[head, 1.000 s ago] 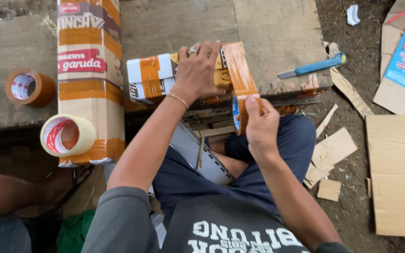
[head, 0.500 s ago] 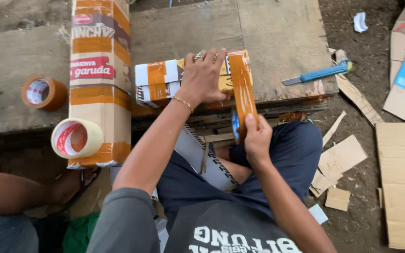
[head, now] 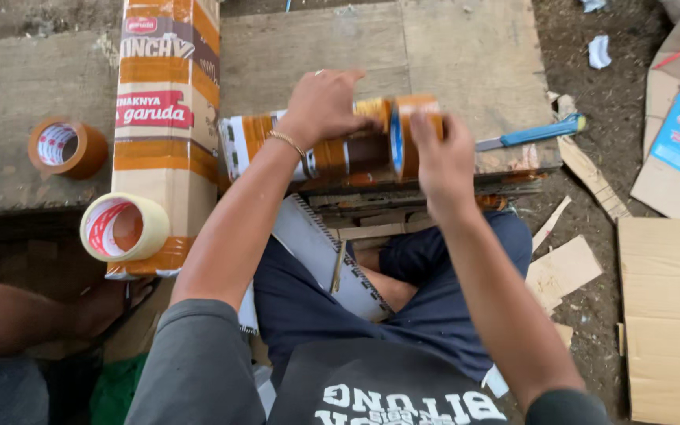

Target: The person tapes a cardboard box with brown packing tape, then uses a utility knife to cut and trim a separate piece of cardboard. They insert the cut piece into the box as a divider or lid.

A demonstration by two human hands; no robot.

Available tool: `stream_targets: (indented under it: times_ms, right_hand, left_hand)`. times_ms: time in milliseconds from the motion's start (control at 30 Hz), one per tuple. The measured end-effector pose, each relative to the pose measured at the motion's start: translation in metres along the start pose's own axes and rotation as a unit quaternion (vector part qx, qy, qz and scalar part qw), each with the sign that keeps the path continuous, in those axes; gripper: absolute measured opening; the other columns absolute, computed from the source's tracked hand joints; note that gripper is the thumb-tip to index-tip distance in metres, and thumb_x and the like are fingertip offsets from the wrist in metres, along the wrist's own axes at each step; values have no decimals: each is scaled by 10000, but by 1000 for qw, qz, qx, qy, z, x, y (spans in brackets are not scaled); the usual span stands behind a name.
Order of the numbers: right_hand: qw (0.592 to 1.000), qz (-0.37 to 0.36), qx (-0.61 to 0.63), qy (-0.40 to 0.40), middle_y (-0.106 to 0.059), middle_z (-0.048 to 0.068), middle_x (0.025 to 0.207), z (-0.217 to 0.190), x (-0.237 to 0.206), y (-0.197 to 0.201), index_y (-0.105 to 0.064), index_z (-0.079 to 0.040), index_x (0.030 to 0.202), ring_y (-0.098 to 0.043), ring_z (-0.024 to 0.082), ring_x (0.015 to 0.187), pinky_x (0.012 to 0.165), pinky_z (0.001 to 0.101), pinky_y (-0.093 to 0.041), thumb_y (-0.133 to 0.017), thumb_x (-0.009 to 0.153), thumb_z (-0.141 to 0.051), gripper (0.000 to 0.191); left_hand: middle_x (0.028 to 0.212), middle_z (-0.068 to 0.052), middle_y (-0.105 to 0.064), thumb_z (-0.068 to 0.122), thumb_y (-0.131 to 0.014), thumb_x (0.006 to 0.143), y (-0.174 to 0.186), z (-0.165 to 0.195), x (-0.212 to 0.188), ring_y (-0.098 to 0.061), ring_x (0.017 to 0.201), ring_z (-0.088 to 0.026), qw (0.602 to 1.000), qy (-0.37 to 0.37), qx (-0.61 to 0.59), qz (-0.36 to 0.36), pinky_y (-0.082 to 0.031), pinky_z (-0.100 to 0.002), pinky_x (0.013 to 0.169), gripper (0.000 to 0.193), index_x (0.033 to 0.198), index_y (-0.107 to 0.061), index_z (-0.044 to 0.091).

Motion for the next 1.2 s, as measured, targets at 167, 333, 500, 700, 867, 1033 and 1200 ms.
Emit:
stream_targets:
  times_ms: [167,333,500,700,867,1033,1200]
  right_hand:
    - [995,10,96,-30,-668,-3,886,11,27,-15,-660,-19,1005,-594,42,777,679,227,-521,-639,1057,-387,373]
    - [995,39,73,-52,-653,-23,780,6,-5,-11,-684,-39,946,-595,45,647,562,227,-485,-588,1049,-358,349]
    - [992,17,101,-74,-662,3,780,11,-30,-2,-670,-33,967,-592,63,644,577,240,-490,-562,1077,-288,298]
    - [993,40,70,-82,-649,-1,831,38,-58,-1,-689,-14,1006,-577,59,702,624,248,-490,-579,1069,-230,250]
    - [994,29,59,-82,-673,0,820,22,-44,2,-692,-28,993,-605,67,680,613,244,-504,-575,1048,-254,260]
    - [990,-8,82,-113,-668,0,823,38,-32,13,-672,-29,984,-594,73,691,618,248,-493,-598,1059,-273,266]
    - [998,50,-2,-45,-650,-21,862,106,-71,7,-669,-36,993,-561,41,764,673,221,-488,-597,1069,-276,262]
  left_hand:
    - [1462,-222,-520,724,-858,525,-6,41,-49,-534,1327,-380,972,-127,113,163,-318,-613,1072,1260,1472,-389,38]
    - [1400,-168,-518,630,-928,496,-4,46,-56,-542,1264,-357,978,-83,148,125,-354,-553,1034,1318,1533,-336,71]
    - [1384,-146,-530,612,-938,507,2,48,-58,-554,1224,-337,978,-85,142,124,-362,-541,1023,1289,1534,-355,97]
    - [1320,-144,-546,589,-941,537,-4,43,-54,-564,1185,-347,978,-79,147,122,-370,-536,994,1245,1527,-364,103]
    - [1318,-150,-553,615,-939,548,-4,46,-55,-567,1201,-341,978,-88,140,126,-377,-529,1007,1256,1540,-362,106]
    - [1292,-146,-561,632,-943,521,-9,47,-50,-569,1197,-349,978,-83,148,119,-373,-540,1002,1276,1529,-357,114]
    - [1307,-166,-550,644,-941,514,-12,49,-50,-570,1196,-343,976,-103,154,119,-367,-532,1013,1298,1529,-349,92]
Point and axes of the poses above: each hand's wrist, its own x-axis towards the middle knuckle, its own y-axis out of the back of the hand, z = x × y, the point moved 6 cm from there along x, towards the middle knuckle
